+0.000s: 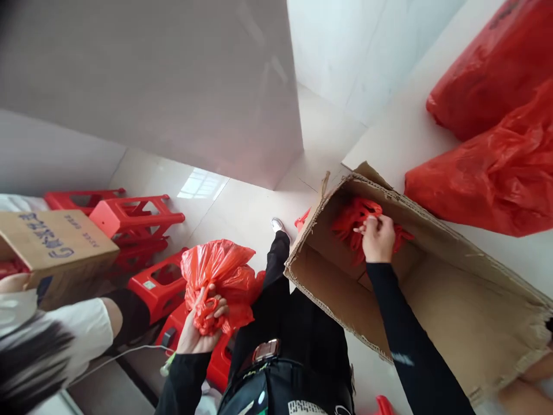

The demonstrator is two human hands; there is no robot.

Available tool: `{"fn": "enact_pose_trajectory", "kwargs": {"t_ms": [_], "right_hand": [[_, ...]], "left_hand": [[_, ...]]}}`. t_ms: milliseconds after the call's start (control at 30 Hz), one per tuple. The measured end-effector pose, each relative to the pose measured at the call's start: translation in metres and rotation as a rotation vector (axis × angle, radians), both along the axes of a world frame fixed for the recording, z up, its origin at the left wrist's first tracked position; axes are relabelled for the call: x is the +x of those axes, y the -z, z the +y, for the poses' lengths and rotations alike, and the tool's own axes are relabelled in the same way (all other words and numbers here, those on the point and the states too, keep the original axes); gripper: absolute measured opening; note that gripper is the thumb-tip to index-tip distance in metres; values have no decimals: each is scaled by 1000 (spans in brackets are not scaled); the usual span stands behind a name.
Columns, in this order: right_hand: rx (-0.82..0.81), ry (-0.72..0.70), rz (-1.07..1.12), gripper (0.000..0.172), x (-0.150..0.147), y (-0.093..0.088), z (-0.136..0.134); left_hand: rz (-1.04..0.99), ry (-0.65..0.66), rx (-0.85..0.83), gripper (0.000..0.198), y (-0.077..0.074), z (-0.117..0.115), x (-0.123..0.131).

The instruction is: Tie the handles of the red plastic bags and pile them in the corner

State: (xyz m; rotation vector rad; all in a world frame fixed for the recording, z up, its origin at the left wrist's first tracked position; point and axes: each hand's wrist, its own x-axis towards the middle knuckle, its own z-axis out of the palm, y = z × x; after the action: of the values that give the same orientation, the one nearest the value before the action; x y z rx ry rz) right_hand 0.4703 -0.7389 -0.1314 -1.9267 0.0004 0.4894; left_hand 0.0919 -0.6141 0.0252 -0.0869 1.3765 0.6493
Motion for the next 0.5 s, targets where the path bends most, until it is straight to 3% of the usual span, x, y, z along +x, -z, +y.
{"fn": "enact_pose_trajectory", "kwargs": {"t_ms": [133,267,367,433,500], "right_hand": [[62,-103,-180,13,-20,-92,10],[106,-444,-276,14,-45,-157,61],[89,-655,-365,10,-73,-183,99],[120,-817,-410,10,-99,-192,116],[153,-1066,-407,10,-130,-194,124]], "left_hand": [[-78,-79,46,43,-7,5,-6],[-132,-87,85,44,-8,10,-1],[-141,-52,93,31,-10,14,14],[-135,-4,82,17,-11,18,27],[-119,45,55,21,-11,22,39]]}}
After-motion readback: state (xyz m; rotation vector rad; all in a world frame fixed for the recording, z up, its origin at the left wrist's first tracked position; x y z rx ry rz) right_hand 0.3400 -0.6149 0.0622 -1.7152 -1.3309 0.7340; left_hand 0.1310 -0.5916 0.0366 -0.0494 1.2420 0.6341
